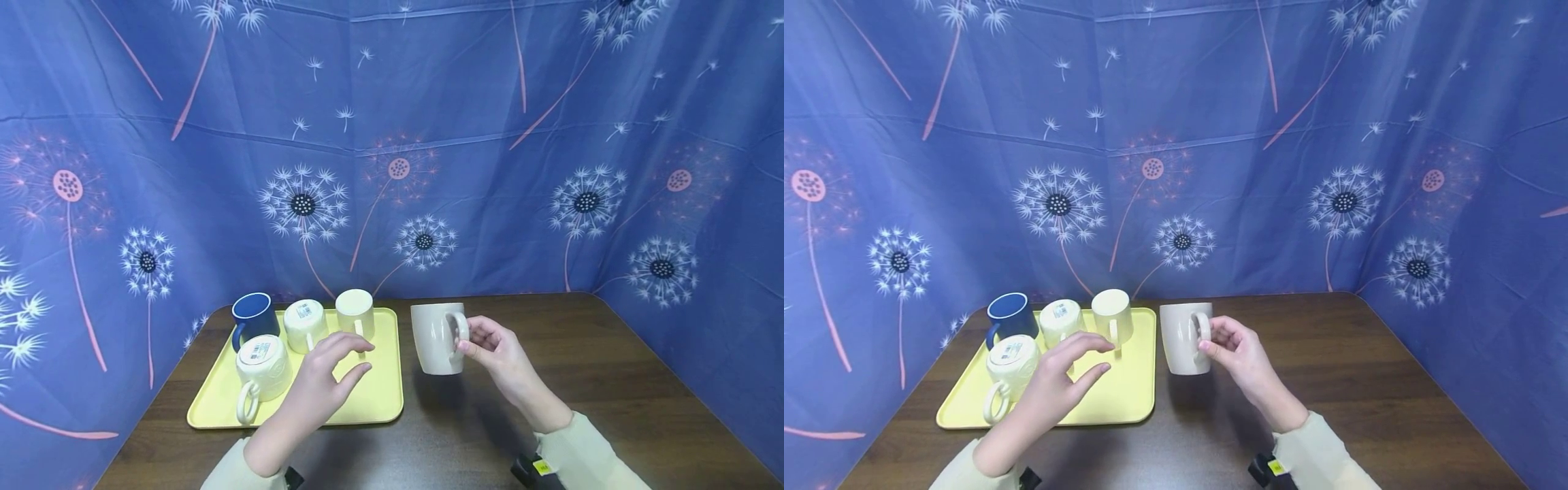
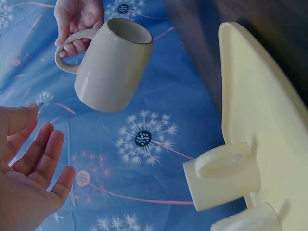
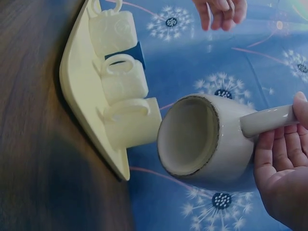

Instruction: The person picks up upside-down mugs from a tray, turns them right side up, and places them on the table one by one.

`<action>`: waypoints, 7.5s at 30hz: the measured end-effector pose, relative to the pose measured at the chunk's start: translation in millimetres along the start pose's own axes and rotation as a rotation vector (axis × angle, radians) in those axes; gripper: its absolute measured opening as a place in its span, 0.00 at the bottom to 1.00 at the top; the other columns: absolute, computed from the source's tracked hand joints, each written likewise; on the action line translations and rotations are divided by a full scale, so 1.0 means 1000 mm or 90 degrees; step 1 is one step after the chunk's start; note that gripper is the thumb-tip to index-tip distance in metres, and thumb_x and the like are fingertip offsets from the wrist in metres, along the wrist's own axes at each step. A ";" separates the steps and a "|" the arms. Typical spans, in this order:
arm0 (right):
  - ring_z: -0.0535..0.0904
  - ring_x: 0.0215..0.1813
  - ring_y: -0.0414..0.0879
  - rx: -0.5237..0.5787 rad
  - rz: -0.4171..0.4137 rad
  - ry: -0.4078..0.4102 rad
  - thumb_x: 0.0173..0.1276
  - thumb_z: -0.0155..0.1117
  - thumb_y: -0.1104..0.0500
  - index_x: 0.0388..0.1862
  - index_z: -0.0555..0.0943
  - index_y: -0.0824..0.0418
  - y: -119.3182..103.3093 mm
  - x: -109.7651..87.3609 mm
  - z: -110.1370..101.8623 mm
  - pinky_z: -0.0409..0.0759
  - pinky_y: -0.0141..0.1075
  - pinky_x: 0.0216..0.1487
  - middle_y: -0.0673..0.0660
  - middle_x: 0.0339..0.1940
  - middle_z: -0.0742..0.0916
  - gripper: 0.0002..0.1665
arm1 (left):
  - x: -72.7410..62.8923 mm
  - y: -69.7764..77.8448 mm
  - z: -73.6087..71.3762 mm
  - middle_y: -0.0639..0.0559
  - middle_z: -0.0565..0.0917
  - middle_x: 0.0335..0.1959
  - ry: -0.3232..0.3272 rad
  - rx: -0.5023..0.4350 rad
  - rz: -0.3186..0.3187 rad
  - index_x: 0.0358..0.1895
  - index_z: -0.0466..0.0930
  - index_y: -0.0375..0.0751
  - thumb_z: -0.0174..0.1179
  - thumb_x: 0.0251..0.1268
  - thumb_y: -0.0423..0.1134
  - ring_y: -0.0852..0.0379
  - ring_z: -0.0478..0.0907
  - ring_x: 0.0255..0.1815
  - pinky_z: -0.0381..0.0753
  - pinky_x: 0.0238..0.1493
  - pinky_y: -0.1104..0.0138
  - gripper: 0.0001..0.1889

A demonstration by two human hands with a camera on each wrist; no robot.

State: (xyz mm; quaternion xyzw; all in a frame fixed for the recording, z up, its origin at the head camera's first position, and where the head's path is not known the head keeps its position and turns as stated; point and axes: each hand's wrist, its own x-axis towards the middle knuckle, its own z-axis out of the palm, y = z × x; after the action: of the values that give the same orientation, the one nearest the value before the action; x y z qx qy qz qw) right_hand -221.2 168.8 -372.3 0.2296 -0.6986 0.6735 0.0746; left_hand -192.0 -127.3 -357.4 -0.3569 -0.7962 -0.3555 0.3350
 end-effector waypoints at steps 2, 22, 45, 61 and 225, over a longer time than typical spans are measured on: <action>0.79 0.38 0.36 -0.005 -0.003 0.004 0.63 0.60 0.71 0.44 0.75 0.70 0.004 0.002 -0.002 0.77 0.30 0.40 0.45 0.34 0.84 0.11 | -0.004 -0.003 -0.002 0.60 0.82 0.39 0.004 0.004 -0.004 0.43 0.81 0.46 0.70 0.47 0.28 0.60 0.79 0.43 0.77 0.47 0.67 0.17; 0.80 0.42 0.38 -0.061 -0.009 0.020 0.60 0.65 0.68 0.46 0.73 0.73 0.040 0.035 -0.019 0.78 0.30 0.42 0.51 0.38 0.84 0.17 | -0.047 -0.031 -0.030 0.61 0.82 0.37 0.043 0.126 -0.107 0.40 0.82 0.46 0.73 0.40 0.25 0.63 0.78 0.39 0.72 0.45 0.80 0.20; 0.78 0.39 0.36 -0.036 -0.011 0.082 0.61 0.65 0.67 0.47 0.72 0.74 0.081 0.062 -0.032 0.76 0.27 0.42 0.46 0.34 0.82 0.18 | -0.084 -0.051 -0.061 0.54 0.82 0.35 0.059 0.205 -0.246 0.40 0.81 0.41 0.77 0.32 0.29 0.60 0.76 0.35 0.74 0.38 0.76 0.23; 0.78 0.38 0.36 -0.033 0.005 0.091 0.59 0.67 0.67 0.46 0.72 0.75 0.102 0.075 -0.034 0.77 0.27 0.40 0.46 0.33 0.83 0.19 | -0.100 -0.063 -0.079 0.42 0.80 0.40 0.027 0.246 -0.418 0.45 0.76 0.30 0.74 0.38 0.32 0.46 0.78 0.38 0.77 0.33 0.64 0.26; 0.83 0.36 0.40 -0.285 -0.016 -0.129 0.56 0.71 0.63 0.37 0.82 0.64 0.007 0.022 -0.011 0.80 0.31 0.41 0.57 0.33 0.87 0.11 | -0.052 -0.051 -0.099 0.48 0.82 0.29 -0.141 0.075 -0.559 0.37 0.79 0.30 0.61 0.58 0.27 0.63 0.74 0.28 0.73 0.30 0.72 0.05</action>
State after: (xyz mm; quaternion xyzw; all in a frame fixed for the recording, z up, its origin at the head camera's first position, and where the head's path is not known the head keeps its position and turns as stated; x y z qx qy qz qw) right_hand -245.7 174.9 -368.6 0.2824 -0.8314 0.4745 0.0618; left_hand -177.9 -249.2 -363.4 -0.0020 -0.9220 -0.3777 0.0853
